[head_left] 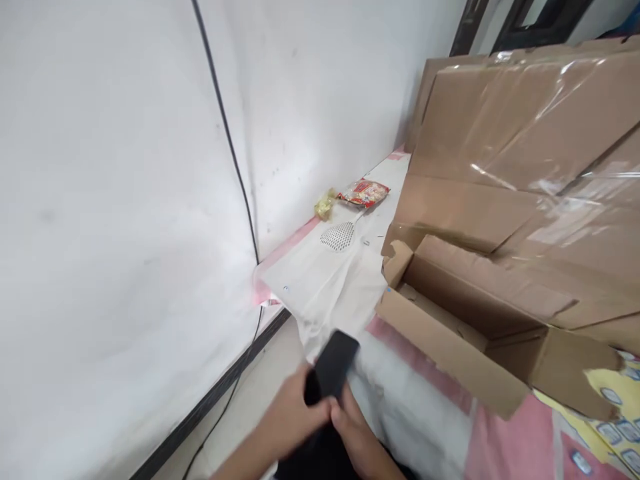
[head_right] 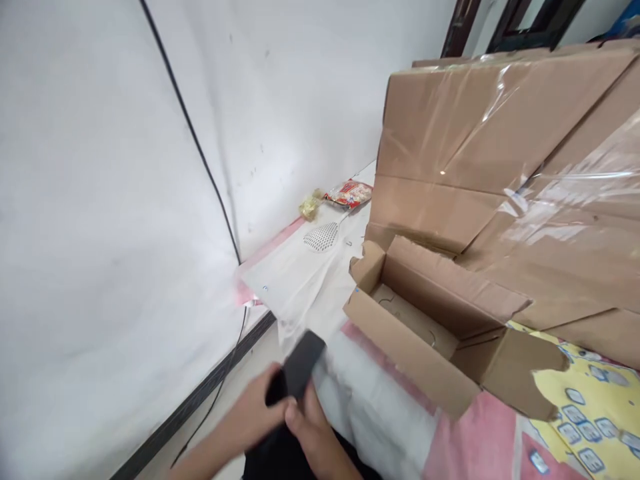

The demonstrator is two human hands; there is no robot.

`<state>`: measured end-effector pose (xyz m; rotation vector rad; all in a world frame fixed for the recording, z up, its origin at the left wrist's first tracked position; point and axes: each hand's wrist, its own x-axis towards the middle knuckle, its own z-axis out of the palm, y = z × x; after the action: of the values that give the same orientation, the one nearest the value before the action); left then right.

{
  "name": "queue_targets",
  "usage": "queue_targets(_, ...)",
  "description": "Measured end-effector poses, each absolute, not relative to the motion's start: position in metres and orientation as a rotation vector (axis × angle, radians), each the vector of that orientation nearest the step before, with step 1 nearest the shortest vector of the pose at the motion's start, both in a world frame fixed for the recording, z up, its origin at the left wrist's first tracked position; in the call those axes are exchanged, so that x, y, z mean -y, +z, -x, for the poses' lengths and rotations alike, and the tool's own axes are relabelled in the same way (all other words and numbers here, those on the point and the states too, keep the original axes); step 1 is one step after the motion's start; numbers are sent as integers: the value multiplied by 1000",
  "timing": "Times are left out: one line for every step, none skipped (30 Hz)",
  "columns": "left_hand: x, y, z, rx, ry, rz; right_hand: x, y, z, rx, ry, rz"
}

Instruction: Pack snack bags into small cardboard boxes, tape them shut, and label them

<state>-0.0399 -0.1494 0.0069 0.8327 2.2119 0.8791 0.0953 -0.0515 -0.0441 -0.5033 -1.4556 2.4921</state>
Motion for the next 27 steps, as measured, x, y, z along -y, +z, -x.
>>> queue_targets(163,-4,21,-2175,890,-852,60,-49,-87,1394,2569,488)
queue_targets(177,-12,8,-2168,897,-878,68,-51,-79,1386,2601,478)
queue_targets(191,-18,3,-2185,892,-909,73,-52,-71,1461,2559,482)
queue_targets(205,-21,3,-2228,871,-929,78,-51,-63,1600,2448,486)
queue_targets(218,-22,7,-2290,838,-927,81,-48,-57,1779,2289,486)
queue_targets(231,-23,15,-2367,799,-896,83,-45,-51,1969,2092,498)
queue_targets(242,-22,23,-2450,764,-839,84,-41,-46,2154,1868,525)
queue_targets(251,-23,32,-2526,743,-768,86,-39,-43,2331,1641,553)
queue_targets(258,-24,39,-2583,749,-694,88,-39,-41,2493,1429,580)
queue_targets(262,-26,44,-2611,783,-627,90,-41,-42,2634,1231,601)
queue_targets(264,-30,46,-2604,840,-573,93,-46,-44,2742,1050,617)
queue_targets(264,-34,47,-2576,906,-531,97,-54,-49,2814,896,627)
queue_targets(261,-39,47,-2542,970,-499,101,-62,-55,2853,783,636)
queue_targets(257,-44,46,-2508,1023,-479,106,-71,-64,2870,709,648)
queue_targets(252,-49,44,-2478,1064,-473,111,-79,-73,2885,659,652)
queue_targets(246,-55,43,-2456,1094,-476,115,-86,-83,2909,623,645)
queue_targets(240,-61,42,-2441,1115,-484,118,-91,-94,2946,595,630)
queue_targets(235,-67,41,-2433,1135,-487,120,-94,-106,2992,573,609)
queue_targets(231,-74,40,-2423,1160,-482,121,-96,-116,3042,557,574)
queue_targets(228,-81,39,-2409,1185,-471,119,-96,-126,3090,549,517)
queue_targets(226,-90,38,-2391,1209,-450,117,-95,-134,3131,550,440)
queue_targets(225,-99,37,-2367,1232,-424,114,-94,-140,3158,559,349)
queue_targets(226,-109,34,-2337,1253,-395,110,-93,-142,3173,574,261)
queue_targets(227,-119,31,-2300,1272,-368,106,-91,-142,3178,588,194)
queue_targets(228,-129,28,-2263,1291,-342,102,-90,-138,3175,598,162)
queue_targets(230,-139,24,-2229,1307,-318,98,-87,-131,3164,605,170)
queue_targets(232,-147,21,-2202,1322,-298,95,-85,-120,3146,612,214)
